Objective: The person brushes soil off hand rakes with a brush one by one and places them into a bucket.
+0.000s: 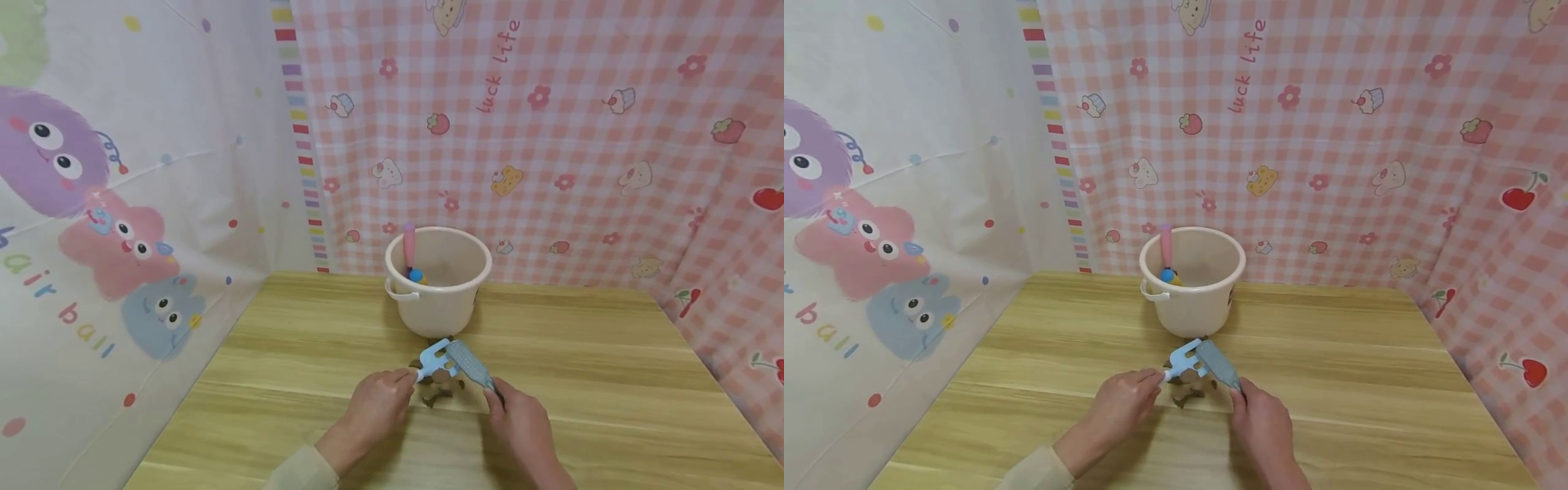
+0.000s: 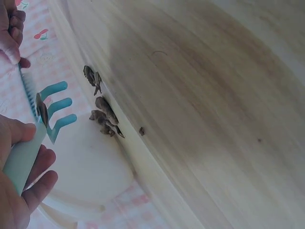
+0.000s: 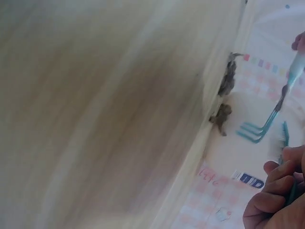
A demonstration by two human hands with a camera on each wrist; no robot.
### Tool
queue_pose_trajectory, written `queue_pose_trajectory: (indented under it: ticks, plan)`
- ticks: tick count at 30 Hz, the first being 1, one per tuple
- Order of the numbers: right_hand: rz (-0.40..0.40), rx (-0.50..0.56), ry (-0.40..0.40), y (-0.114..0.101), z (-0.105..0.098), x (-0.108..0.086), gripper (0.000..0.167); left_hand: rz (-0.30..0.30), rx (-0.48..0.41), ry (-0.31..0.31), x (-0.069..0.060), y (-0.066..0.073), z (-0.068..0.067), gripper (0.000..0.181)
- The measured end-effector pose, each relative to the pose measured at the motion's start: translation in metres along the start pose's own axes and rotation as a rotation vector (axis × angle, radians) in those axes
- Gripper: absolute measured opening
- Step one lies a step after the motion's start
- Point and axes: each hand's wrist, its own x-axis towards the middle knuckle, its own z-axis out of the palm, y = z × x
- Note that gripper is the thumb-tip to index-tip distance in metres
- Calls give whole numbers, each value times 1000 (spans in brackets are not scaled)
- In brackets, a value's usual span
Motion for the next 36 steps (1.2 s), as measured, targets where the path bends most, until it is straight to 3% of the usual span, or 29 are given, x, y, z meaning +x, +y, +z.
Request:
queue_pose_trajectory:
  ticks: [6,11,20,36]
  plan:
    - [-91,-4,-46,-13,1,-3,16,-36,-37,-12,3,1,0,28]
    - [-44,-60,-57,-16,3,-5,18,-53,-63,-5,3,0,0,30]
    - [-6,-58,-48,-13,4,-5,24,-14,-31,13,2,1,2,29]
    - [36,-52,-47,-8,6,-4,23,-9,-31,33,3,2,2,30]
